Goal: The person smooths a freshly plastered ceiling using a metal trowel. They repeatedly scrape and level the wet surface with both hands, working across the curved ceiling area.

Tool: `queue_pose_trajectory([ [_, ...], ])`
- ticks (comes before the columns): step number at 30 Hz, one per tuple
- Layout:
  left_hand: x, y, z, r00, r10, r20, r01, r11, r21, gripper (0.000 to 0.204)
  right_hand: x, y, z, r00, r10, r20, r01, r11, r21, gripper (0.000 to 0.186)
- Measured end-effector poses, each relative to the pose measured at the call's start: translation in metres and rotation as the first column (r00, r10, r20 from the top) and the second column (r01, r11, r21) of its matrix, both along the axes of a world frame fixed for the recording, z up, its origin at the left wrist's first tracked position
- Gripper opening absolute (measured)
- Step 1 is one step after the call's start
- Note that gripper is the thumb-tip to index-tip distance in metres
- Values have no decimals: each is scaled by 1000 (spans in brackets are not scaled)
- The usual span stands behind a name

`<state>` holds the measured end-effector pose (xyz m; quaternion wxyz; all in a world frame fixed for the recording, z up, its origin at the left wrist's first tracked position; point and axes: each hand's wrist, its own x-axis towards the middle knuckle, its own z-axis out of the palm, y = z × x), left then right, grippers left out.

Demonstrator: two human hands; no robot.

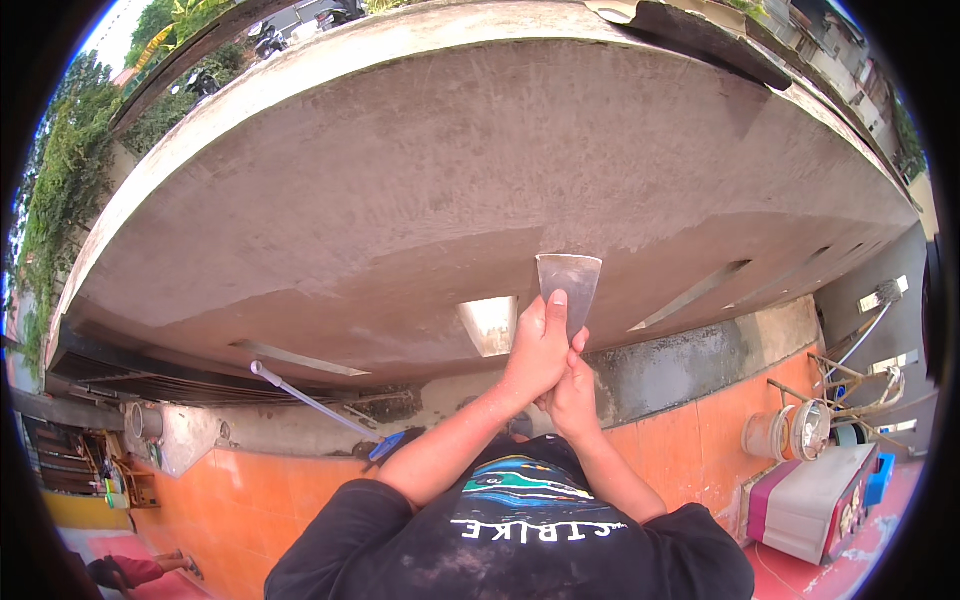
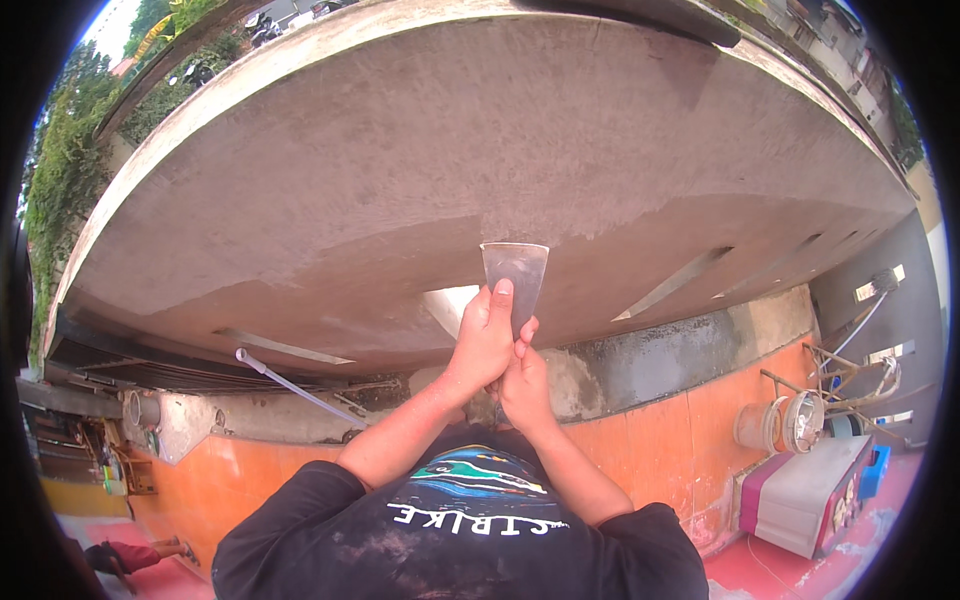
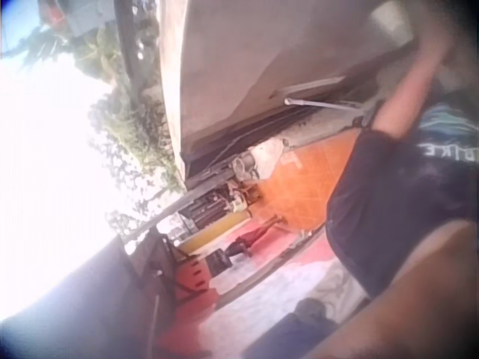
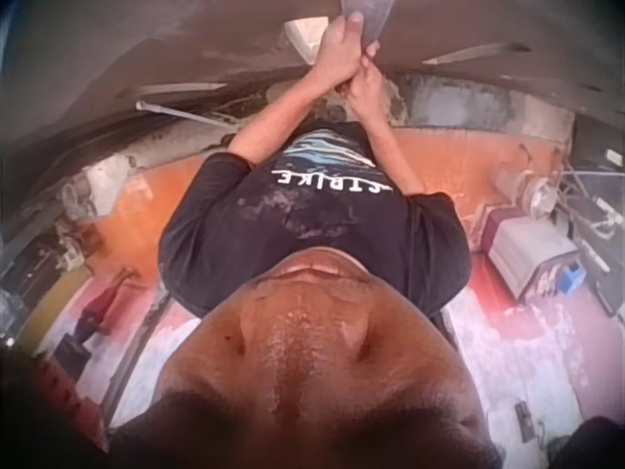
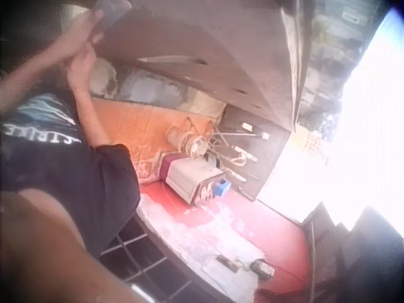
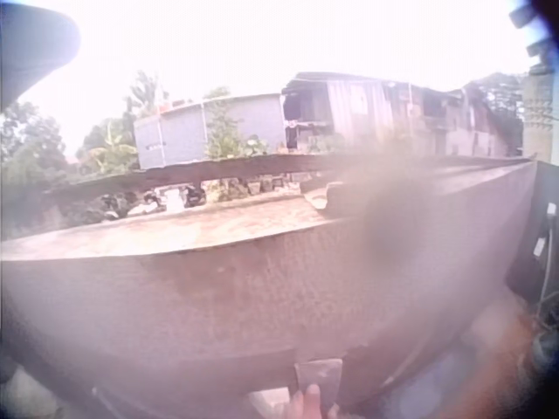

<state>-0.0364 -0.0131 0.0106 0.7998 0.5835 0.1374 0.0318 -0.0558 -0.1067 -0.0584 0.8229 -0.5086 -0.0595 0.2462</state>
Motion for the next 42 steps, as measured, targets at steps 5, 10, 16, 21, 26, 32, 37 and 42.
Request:
queue_pose_trajectory([
  [5, 27, 15, 46, 974, -21, 224, -3, 995, 103, 42, 43, 18, 28, 949, -24, 315, 35, 999, -30, 32],
  [10, 28, 8, 67, 944, -79, 322, 50, 994, 98, 41, 45, 7, 43, 945, -59, 321, 25, 994, 109, 37],
  [16, -4, -2, 10, 998, -52, -29, 50, 996, -73, 33, 1, -7, 12, 993, 9, 119, 0, 998, -68, 37],
  [21, -2, 5, -4, 999, -29, 36, 29, 1000, 11, 31, 1, 6, 3, 997, -5, 79, 9, 999, -53, 32],
  [26, 11, 11, 32, 978, -51, 202, 43, 998, 47, 33, 21, 17, 30, 969, -58, 238, 70, 997, -43, 27],
  [32, 20, 8, 65, 918, -92, 386, 60, 994, 93, 33, 40, 4, 49, 951, -33, 308, 12, 998, 69, 33],
  [37, -3, -1, 18, 992, -72, 102, 75, 997, -29, 32, 2, -5, 16, 988, -5, 157, 13, 999, -49, 34],
  [42, -3, 5, 2, 997, -42, 59, 41, 999, 6, 33, 1, 5, 9, 994, 4, 109, -2, 1000, -20, 35],
])
